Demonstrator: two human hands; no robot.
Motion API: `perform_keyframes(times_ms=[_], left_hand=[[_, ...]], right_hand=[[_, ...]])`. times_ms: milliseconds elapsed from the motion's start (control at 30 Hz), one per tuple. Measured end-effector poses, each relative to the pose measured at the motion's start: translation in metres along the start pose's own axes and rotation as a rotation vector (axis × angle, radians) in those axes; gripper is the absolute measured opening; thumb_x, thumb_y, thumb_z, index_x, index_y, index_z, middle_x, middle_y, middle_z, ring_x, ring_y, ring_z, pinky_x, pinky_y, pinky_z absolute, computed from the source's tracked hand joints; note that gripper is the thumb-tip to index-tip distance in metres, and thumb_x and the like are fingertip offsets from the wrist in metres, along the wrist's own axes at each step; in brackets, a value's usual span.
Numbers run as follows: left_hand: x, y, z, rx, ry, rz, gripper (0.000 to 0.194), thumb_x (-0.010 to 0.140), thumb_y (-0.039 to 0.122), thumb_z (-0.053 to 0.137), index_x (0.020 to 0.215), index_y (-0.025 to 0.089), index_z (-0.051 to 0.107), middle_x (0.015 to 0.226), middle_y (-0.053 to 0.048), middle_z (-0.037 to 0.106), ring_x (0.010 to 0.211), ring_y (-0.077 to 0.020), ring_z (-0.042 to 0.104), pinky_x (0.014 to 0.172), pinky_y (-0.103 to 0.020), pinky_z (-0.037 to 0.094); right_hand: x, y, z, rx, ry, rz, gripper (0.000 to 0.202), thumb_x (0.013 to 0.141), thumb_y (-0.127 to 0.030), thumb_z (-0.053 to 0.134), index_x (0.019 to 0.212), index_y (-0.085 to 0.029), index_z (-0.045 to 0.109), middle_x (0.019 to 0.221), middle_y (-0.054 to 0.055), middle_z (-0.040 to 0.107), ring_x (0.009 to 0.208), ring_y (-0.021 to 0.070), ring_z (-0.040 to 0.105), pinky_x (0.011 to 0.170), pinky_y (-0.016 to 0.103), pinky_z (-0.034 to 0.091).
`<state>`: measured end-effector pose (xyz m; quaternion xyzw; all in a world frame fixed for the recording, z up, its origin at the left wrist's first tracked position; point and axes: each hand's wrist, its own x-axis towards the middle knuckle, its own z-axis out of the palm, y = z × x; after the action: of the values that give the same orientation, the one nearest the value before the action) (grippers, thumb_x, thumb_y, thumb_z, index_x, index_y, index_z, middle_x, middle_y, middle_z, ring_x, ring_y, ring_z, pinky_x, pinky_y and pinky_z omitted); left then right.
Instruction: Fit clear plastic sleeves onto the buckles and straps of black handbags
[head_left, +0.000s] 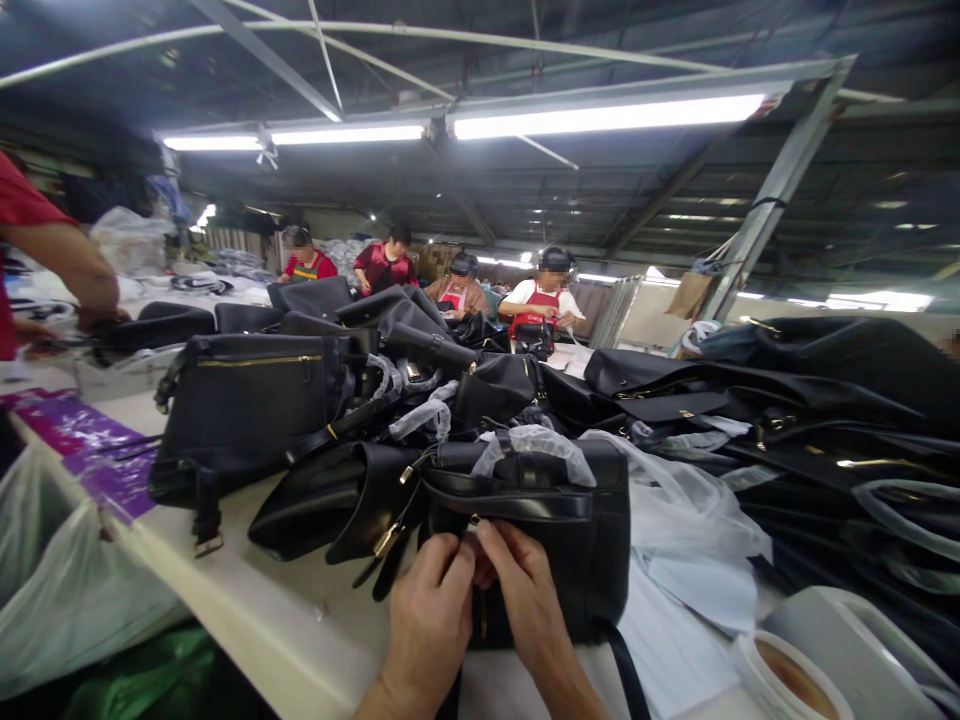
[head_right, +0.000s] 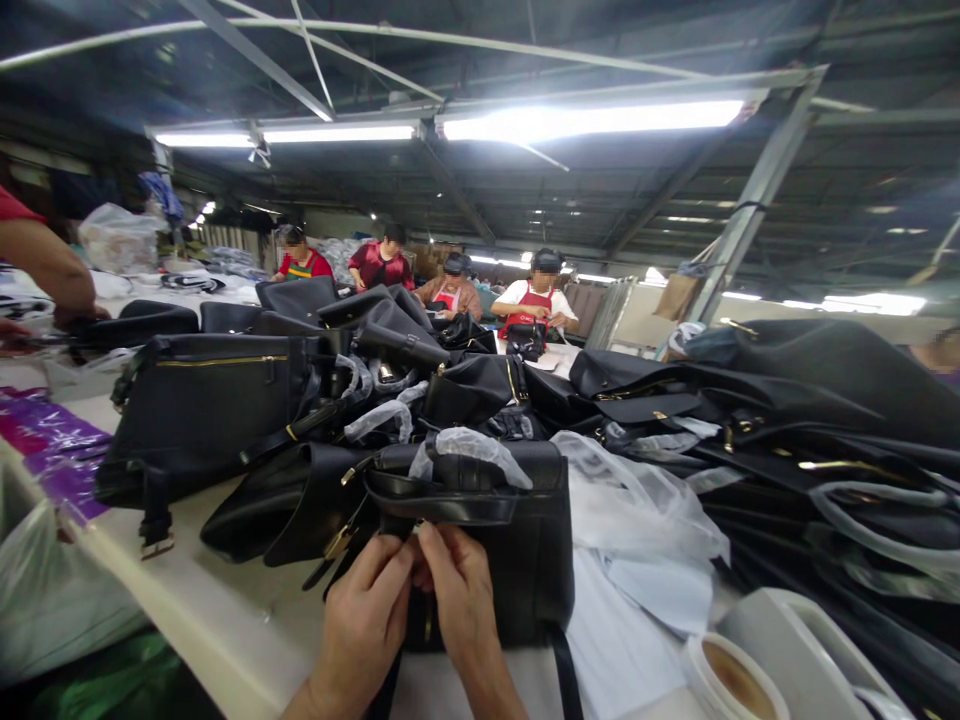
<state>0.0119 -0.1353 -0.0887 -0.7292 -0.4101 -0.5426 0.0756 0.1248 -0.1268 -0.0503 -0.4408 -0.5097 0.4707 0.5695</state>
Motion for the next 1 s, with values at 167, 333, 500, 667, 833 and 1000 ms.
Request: perform_keyframes(times_ms=[167,333,500,667,833,1000], left_hand=[[0.005,0.006,-0.014,-0.304,-0.075,-0.143,0.025,0.092,0.019,0.048,0.107,0.018,0.068,0.093,-0.01,0.065,0.084,-0.0185,0.063,0.073,-0.028,0.055],[0.021,0.005,-0.03,-0.876,-0.21,-0.779,0.039,0.093,0.047,0.045,0.081,0.015,0.064,0.08,-0.008,0.062,0.07,-0.0175,0.062,0.05,-0.024,0.05],[0.033,-0.002,-0.024,-0.931,-0.323,-0.866,0.036,0.077,0.05,0.067,0.072,0.015,0.057,0.063,0.0,0.058,0.057,-0.0118,0.054,0.048,-0.02,0.045],[0.037,0.002,-0.017,-0.995,-0.347,-1.02,0.04,0.065,0.051,0.073,0.071,0.014,0.06,0.061,-0.003,0.064,0.056,-0.0133,0.059,0.047,-0.02,0.045],[0.041,0.008,-0.02,-0.999,-0.413,-1.056,0.041,0.063,0.052,0.073,0.068,0.012,0.067,0.06,-0.003,0.064,0.055,-0.0127,0.06,0.047,-0.019,0.046],[0.047,0.004,-0.014,-0.911,-0.366,-1.126,0.044,0.048,0.05,0.081,0.07,0.013,0.07,0.06,-0.004,0.068,0.054,-0.0153,0.061,0.046,-0.021,0.05]], right_hand=[[0.003,-0.001,0.001,-0.039,0.016,-0.039,0.043,0.074,-0.057,0.067,0.061,-0.018,0.053,0.058,-0.003,0.048,0.055,0.0116,0.041,0.05,0.023,0.037],[0.003,0.0,0.001,-0.047,-0.028,-0.048,0.044,0.079,-0.056,0.061,0.06,-0.019,0.05,0.055,-0.005,0.039,0.051,0.0105,0.036,0.047,0.022,0.033],[-0.001,-0.003,0.001,-0.053,-0.017,-0.057,0.043,0.08,-0.055,0.062,0.06,-0.018,0.051,0.055,-0.005,0.038,0.051,0.01,0.034,0.047,0.022,0.03],[-0.002,-0.002,0.0,-0.066,-0.006,-0.108,0.041,0.083,-0.051,0.059,0.06,-0.018,0.055,0.053,-0.003,0.046,0.051,0.0114,0.042,0.05,0.023,0.035],[-0.002,-0.001,0.002,-0.112,0.109,-0.178,0.039,0.085,-0.043,0.058,0.056,-0.019,0.05,0.051,-0.004,0.044,0.049,0.0104,0.042,0.048,0.022,0.035],[-0.003,-0.011,0.005,-0.106,0.099,-0.127,0.038,0.085,-0.038,0.056,0.052,-0.019,0.05,0.048,-0.004,0.047,0.044,0.0093,0.043,0.044,0.021,0.033]])
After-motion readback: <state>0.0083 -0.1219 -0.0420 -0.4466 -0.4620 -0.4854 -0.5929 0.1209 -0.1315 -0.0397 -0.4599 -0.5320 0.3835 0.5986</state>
